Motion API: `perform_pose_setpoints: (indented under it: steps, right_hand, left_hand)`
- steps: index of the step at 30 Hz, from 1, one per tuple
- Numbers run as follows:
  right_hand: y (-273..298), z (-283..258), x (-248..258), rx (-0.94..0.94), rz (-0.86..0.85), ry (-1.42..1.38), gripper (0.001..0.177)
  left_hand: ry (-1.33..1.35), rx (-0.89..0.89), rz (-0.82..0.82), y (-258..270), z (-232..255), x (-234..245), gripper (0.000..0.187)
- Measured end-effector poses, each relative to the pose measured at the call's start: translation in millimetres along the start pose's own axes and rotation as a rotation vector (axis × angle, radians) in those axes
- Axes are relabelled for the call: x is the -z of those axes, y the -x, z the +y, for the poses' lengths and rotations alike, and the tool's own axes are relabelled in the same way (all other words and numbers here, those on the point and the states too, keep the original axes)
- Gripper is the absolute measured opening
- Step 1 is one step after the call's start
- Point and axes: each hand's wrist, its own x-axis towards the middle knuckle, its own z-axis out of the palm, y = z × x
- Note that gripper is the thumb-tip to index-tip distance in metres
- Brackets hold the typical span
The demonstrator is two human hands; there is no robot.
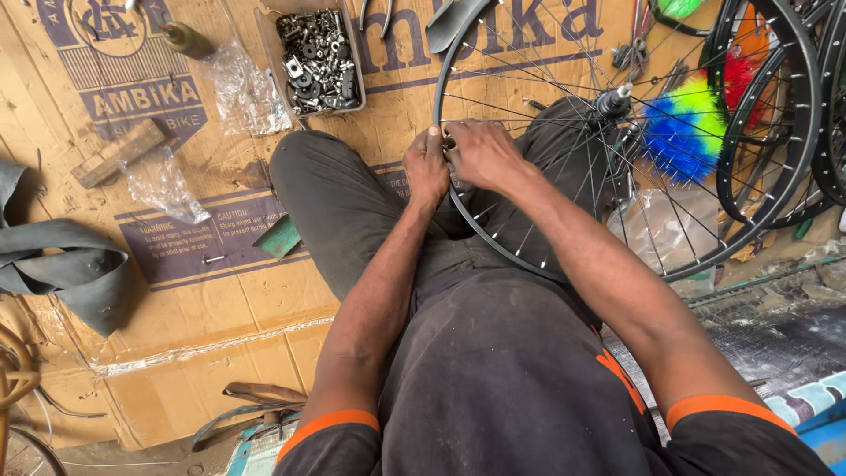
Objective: The person sits on the floor and uses a spoke wrench to tighten the nipples on a bicycle wheel rim. They rotate the wheel to access different spokes and continue the adjustment process throughout the clip.
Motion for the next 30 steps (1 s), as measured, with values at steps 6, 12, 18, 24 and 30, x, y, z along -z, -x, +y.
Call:
perform_pose_setpoints:
  steps: [6, 12, 18, 24, 30]
  right_hand:
    - [-1, 4, -7, -0.086, 0.090, 0.081, 0.019]
    - [-3, -4, -14, -0.063, 0.200, 0.085, 0.014]
    - [3, 11, 6, -0.005, 0.083, -0.078, 0.013]
    - [14, 8, 37, 0.037, 0.284, -0.201, 0.017]
    - [61, -8, 56, 0.095, -0.019, 0.078, 0.022]
  left_hand:
    - [0.027, -0.030, -0.042, 0, 5, 0, 0.047]
    - [0.242, 0.111, -0.075, 8, 10, -1, 0.053]
    - [0.095, 0.055, -0.035, 8, 12, 0, 0.057]
    - [0.153, 0.174, -0.110, 1, 31, 4, 0.042]
    - [0.314, 0.215, -0.185, -7, 38, 6, 0.035]
